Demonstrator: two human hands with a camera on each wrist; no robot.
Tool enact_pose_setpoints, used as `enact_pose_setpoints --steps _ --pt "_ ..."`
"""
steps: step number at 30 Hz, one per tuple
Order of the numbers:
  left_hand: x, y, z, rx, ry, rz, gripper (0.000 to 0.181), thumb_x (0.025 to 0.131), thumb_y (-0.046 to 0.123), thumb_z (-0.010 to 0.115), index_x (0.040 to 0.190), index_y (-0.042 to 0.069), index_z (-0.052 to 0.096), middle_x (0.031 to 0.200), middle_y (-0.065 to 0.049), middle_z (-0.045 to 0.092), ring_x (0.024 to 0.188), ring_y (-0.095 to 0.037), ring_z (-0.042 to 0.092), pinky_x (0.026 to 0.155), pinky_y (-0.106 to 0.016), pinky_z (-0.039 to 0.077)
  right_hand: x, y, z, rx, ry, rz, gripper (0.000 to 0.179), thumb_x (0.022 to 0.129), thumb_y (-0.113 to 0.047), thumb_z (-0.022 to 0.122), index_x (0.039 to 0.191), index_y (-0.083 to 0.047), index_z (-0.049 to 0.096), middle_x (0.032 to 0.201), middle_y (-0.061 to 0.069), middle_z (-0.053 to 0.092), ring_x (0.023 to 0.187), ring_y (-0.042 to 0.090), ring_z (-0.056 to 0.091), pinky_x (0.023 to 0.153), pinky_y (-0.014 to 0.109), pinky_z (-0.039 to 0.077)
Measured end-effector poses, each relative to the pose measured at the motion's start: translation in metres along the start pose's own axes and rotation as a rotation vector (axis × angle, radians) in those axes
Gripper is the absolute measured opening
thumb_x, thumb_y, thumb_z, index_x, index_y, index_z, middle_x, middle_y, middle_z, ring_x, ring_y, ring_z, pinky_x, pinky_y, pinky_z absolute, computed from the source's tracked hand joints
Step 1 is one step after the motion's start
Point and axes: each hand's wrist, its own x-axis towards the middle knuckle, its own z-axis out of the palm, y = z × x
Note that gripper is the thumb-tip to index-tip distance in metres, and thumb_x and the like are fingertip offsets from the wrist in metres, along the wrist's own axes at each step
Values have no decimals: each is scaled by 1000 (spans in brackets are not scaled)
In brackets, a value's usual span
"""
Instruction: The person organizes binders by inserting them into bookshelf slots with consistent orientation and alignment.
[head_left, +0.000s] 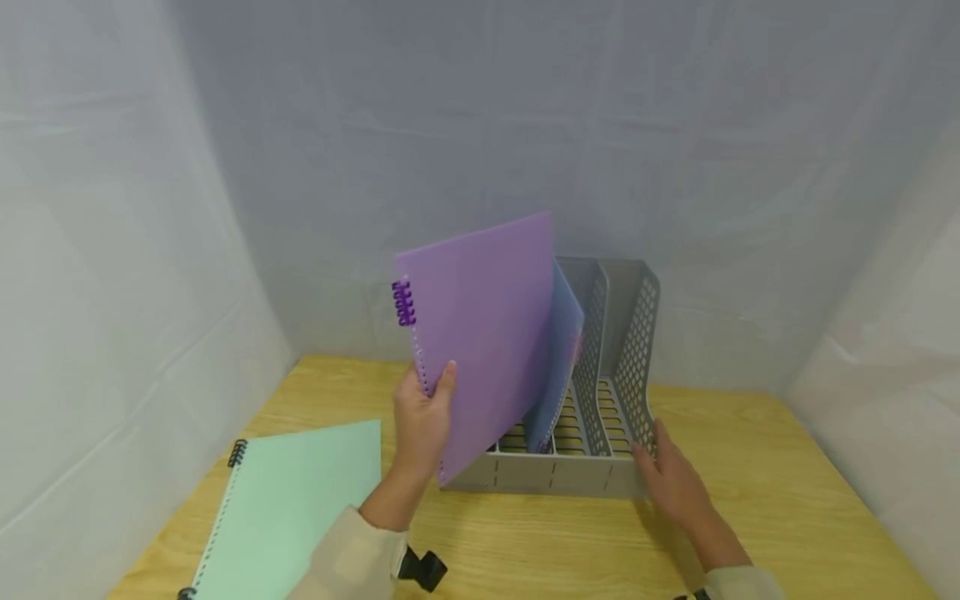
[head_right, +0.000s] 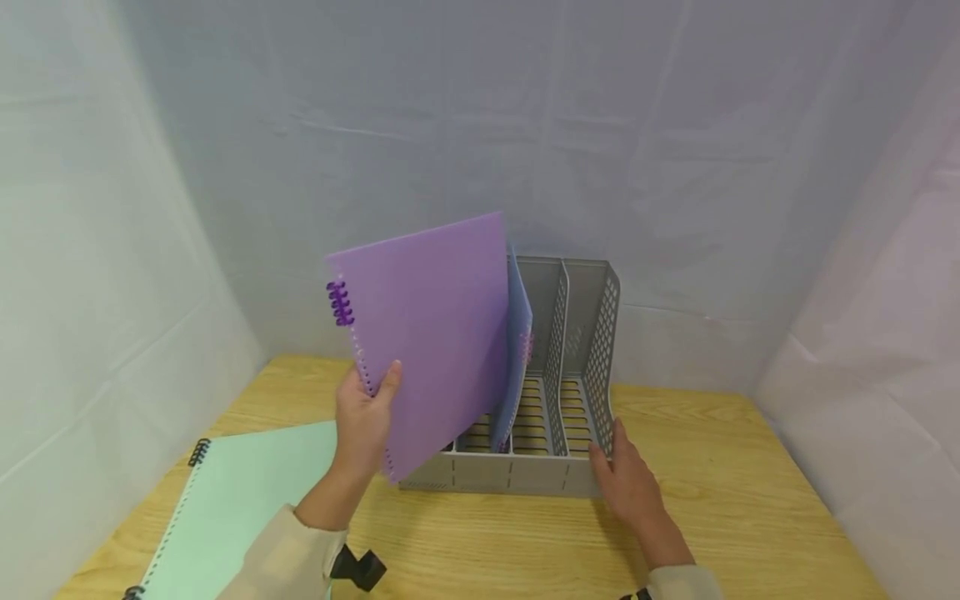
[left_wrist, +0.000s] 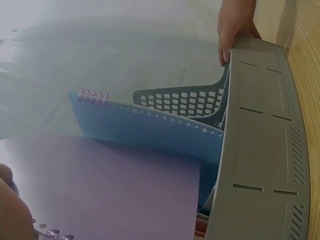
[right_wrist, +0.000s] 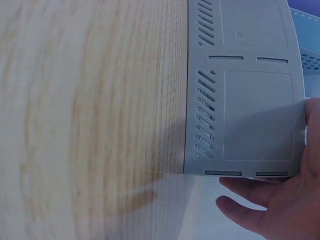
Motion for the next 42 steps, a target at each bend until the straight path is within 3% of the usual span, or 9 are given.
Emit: enact_pose_setpoints --steps 6,13,18,26,33,37,42 --pt "1 1 4 -34 -24 -20 26 100 11 53 117 -8 61 111 -21 68 101 -30 66 85 -34 54 1 -1 -1 0 17 -9 76 105 -47 23 150 10 2 150 37 21 136 52 26 110 60 23" --pt "1 4 6 -49 -38 -61 29 102 15 50 118 -7 60 113 -22 67 103 -33 66 87 -43 54 0 -2 0 8 31 -28 72 106 -40 29 149 13 5 147 39 24 134 53 28 109 62 26" --pt "1 3 9 -60 -39 -59 30 102 15 50 118 -9 60 113 -23 67 103 -33 65 88 -44 54 0 -2 0 5 35 -22 71 106 -37 31 149 12 5 148 38 24 134 53 28 109 62 26" --pt "1 2 16 -65 -29 -51 29 101 13 51 116 -9 61 112 -22 67 103 -30 64 89 -35 53 -1 -2 1 8 45 -27 71 106 -38 31 149 13 6 148 38 24 134 53 29 109 62 27" --pt "1 3 21 -82 -23 -40 30 102 13 49 119 -10 60 116 -23 65 110 -32 61 95 -42 49 -3 -4 -1 11 45 -26 71 106 -39 29 149 12 6 148 38 25 134 53 28 109 61 26" --pt "1 1 23 -71 -6 -40 30 102 14 50 115 -10 62 113 -22 67 105 -28 62 91 -38 51 -2 -4 0 11 33 -11 72 106 -40 29 150 12 5 148 38 24 135 52 27 110 61 25" --pt "2 -2 27 -60 13 -23 28 102 14 50 103 -11 63 95 -22 67 82 -14 58 73 -25 50 -2 -3 1 13 37 -15 71 106 -39 29 150 12 5 149 37 23 135 52 27 110 60 24"
